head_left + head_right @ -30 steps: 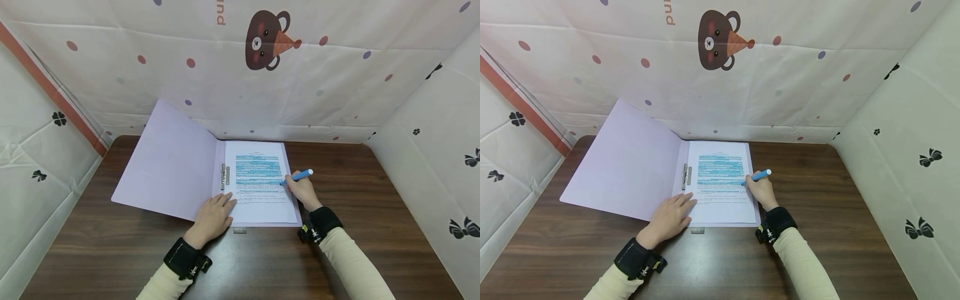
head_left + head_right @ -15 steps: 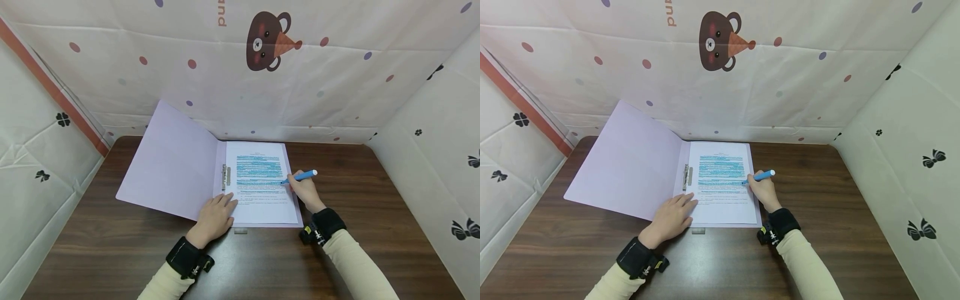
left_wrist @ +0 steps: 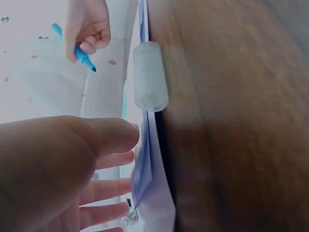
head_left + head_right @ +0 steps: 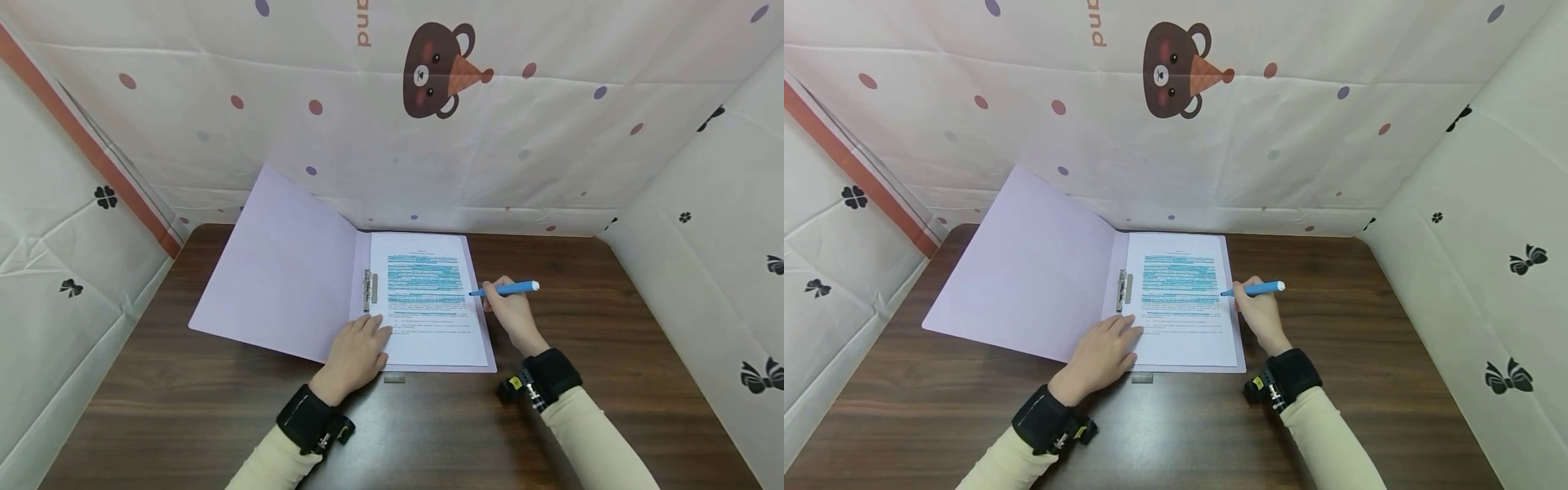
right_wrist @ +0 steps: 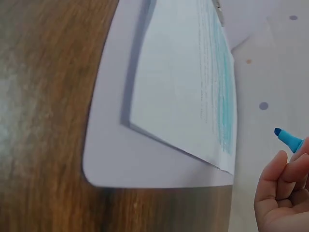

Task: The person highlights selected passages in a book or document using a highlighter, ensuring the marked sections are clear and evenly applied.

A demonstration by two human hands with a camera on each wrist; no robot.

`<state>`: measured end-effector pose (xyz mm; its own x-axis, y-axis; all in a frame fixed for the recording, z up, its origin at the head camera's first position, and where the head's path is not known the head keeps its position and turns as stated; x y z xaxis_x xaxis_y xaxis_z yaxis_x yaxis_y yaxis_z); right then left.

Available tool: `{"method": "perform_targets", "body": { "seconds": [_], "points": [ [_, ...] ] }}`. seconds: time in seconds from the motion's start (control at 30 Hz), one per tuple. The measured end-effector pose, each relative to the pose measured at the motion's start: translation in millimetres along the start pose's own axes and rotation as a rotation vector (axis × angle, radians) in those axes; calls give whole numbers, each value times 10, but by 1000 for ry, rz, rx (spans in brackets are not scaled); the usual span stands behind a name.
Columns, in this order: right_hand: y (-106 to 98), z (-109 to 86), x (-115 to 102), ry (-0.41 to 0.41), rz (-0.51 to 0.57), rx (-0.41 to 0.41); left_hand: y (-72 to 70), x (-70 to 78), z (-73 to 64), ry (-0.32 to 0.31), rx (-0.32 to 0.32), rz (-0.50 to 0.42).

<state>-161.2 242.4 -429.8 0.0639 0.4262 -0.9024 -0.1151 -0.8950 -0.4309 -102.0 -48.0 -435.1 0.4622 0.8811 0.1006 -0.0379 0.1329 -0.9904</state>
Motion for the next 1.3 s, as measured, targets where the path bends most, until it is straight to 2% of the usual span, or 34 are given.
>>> {"method": "perform_targets", "body": {
  "seconds": [0.13, 0.33, 0.57, 0.9, 1.07, 1.3],
  "points": [
    [-65, -40, 8, -14, 16, 11, -12, 33, 37, 11, 4, 7],
    [-153, -96, 46, -17, 45, 35, -47, 152, 104, 42, -32, 4],
    [-197, -161, 49, 8, 75, 69, -47, 397, 212, 98, -25, -4],
    [-199, -248, 11, 27, 156, 75, 5, 799, 406, 135, -4, 5],
    [-201, -271, -6, 2, 171, 77, 22, 908, 509, 169, -4, 7],
    [-226, -298, 2, -13, 152, 92, 98, 1026, 647, 184, -47, 37]
  ]
}}
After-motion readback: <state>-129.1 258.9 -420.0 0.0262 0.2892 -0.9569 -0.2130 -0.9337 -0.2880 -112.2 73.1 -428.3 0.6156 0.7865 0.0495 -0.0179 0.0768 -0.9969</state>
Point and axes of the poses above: each hand's wrist, its own z-axis towards the middle knuckle, its own y-axis out of the palm, x = y × z, the point moved 1 cm from there along z, towards the middle knuckle, and after that the axes turned 5 degrees about -y, right-handed, at the moved point
